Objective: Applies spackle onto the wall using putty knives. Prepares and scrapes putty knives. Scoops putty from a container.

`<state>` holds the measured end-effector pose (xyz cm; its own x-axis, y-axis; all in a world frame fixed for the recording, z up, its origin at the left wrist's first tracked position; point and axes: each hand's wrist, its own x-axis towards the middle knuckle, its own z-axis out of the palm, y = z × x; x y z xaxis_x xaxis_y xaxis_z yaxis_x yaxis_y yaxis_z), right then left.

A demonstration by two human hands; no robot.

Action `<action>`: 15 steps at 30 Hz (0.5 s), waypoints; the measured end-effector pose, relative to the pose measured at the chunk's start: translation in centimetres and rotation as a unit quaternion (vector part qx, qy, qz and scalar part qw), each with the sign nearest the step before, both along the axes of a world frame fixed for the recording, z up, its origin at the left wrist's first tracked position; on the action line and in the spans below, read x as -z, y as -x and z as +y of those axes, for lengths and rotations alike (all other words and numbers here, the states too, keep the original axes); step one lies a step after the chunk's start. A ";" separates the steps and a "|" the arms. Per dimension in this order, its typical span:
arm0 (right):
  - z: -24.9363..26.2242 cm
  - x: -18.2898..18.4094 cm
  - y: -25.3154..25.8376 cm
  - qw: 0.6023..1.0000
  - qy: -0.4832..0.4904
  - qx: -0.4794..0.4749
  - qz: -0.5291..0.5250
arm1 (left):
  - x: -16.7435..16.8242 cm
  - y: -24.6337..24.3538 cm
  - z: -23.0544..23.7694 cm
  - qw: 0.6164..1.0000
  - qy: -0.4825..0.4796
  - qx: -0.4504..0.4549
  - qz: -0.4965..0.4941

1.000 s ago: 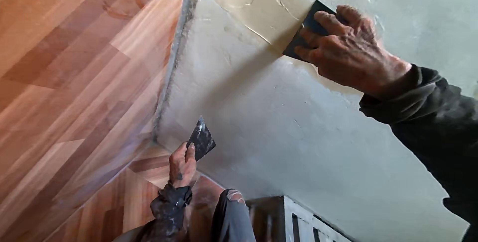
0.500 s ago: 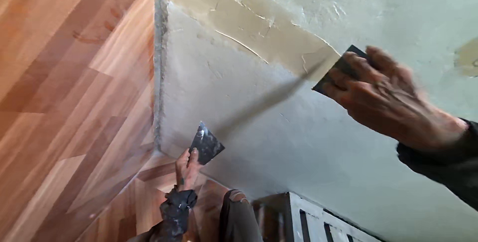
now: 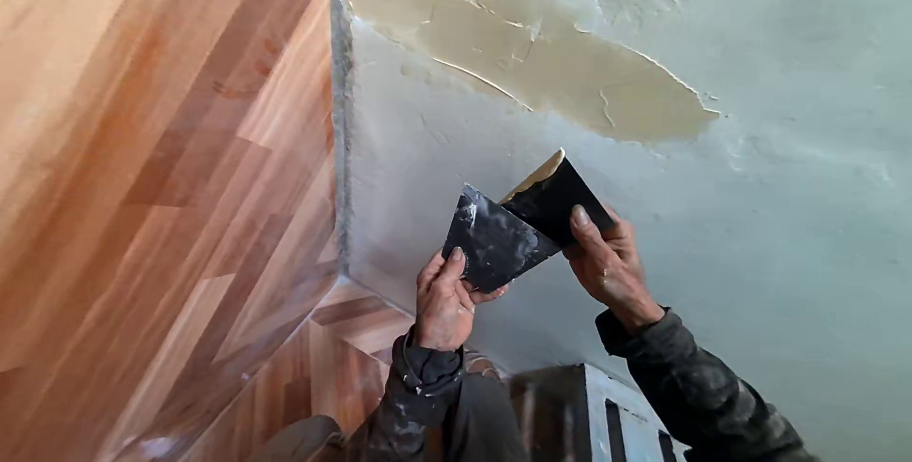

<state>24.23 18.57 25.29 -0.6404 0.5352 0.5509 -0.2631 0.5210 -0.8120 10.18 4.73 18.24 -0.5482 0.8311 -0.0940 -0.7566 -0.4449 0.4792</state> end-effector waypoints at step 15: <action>-0.4 1.4 2.2 0.859 -0.472 0.023 -0.196 | 2.8 4.9 -0.4 0.998 0.016 -0.019 0.056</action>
